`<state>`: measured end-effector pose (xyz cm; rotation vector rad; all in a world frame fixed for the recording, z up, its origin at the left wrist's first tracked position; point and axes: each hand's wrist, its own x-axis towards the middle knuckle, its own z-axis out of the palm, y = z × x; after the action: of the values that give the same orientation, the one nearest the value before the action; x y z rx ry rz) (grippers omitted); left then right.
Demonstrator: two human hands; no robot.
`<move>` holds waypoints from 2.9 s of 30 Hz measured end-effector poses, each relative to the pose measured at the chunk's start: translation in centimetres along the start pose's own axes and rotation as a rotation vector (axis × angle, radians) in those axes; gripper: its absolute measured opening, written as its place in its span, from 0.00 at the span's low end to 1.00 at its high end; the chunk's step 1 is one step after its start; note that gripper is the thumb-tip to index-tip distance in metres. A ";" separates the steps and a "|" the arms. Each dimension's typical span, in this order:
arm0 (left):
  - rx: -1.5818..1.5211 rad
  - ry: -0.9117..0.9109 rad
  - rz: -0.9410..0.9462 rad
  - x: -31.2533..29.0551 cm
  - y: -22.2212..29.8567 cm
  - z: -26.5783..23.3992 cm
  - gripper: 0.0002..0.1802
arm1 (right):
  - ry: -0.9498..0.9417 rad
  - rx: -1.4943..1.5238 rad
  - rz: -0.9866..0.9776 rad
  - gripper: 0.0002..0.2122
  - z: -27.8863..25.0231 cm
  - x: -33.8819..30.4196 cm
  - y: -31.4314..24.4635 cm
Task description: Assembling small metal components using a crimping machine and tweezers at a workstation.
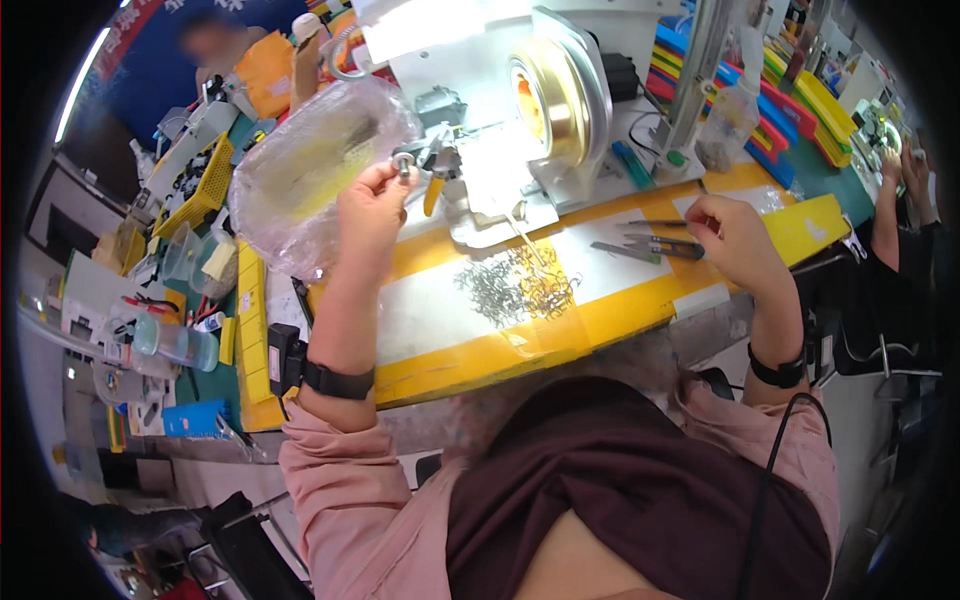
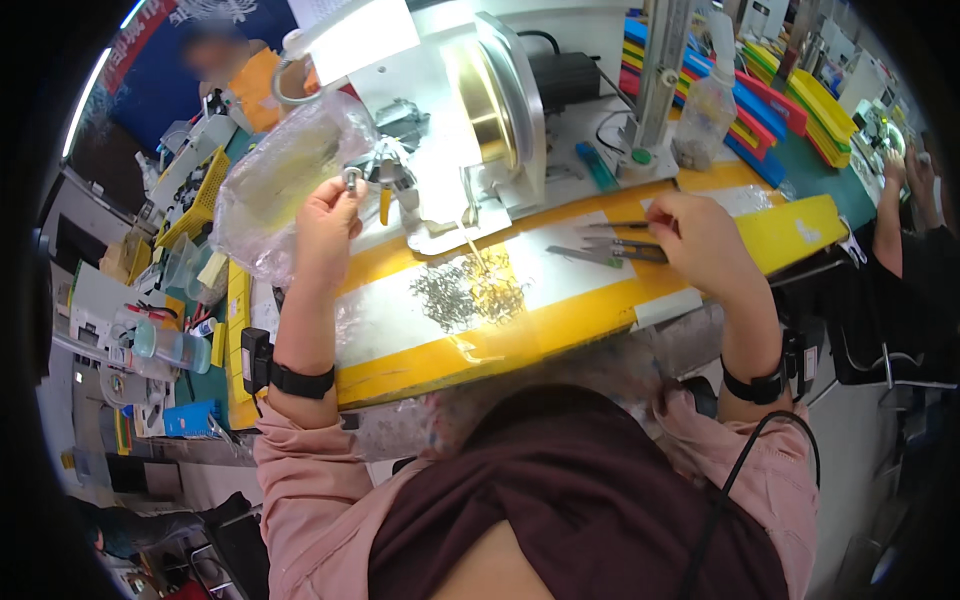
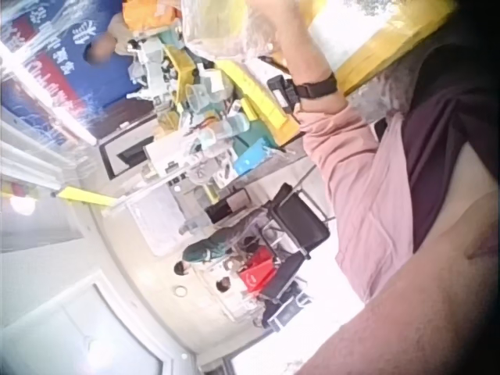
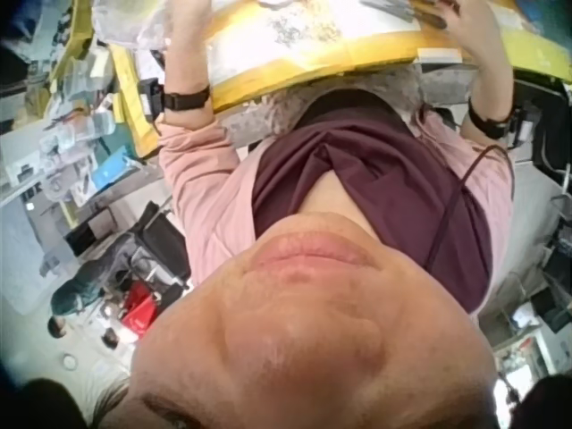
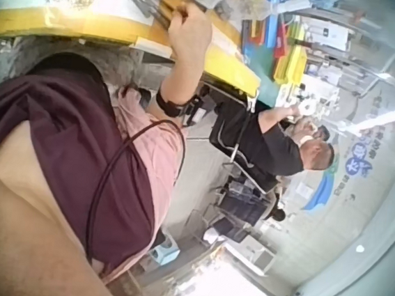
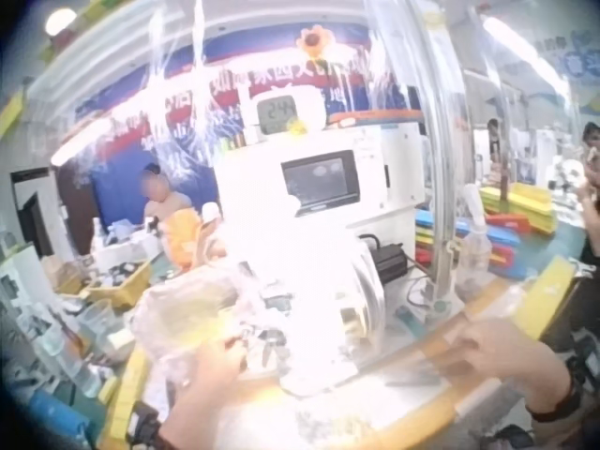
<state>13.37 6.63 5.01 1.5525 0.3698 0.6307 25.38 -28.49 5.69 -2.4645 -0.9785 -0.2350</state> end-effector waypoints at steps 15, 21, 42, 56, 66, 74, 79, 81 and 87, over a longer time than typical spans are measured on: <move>-0.001 -0.016 0.070 0.1 -0.5 -0.3 0.07 | -0.071 0.095 -0.170 0.10 6.0 -2.5 -4.4; 0.037 -0.041 0.076 0.1 -0.6 -0.1 0.07 | -0.107 0.107 -0.212 0.10 6.6 -2.2 -6.9; 0.066 -0.017 0.142 0.3 -1.0 -0.2 0.06 | -0.007 -0.105 -0.083 0.06 1.2 1.2 2.6; 0.112 0.021 0.225 0.3 -1.3 -0.4 0.07 | 0.027 0.968 0.113 0.03 6.2 2.1 -4.7; 0.134 0.041 0.455 1.0 1.6 -3.0 0.04 | 0.071 1.139 0.103 0.08 8.0 1.5 -4.5; -0.345 -0.451 0.063 2.1 7.8 0.1 0.06 | 0.013 0.839 -0.202 0.08 7.7 1.1 -6.1; 0.069 -0.375 0.179 2.0 8.6 0.6 0.04 | 0.136 0.969 -0.372 0.07 6.0 1.5 -10.0; 0.215 -0.342 0.264 1.0 8.9 0.4 0.04 | 0.171 0.989 -0.426 0.07 5.5 2.5 -11.7; 1.053 -0.269 0.535 1.5 8.5 -0.2 0.07 | 0.210 1.042 -0.304 0.06 7.7 5.6 -15.4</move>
<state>13.26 6.95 13.65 2.7653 0.0486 0.6487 18.79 -11.62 6.44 -1.3243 -1.0195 -0.0456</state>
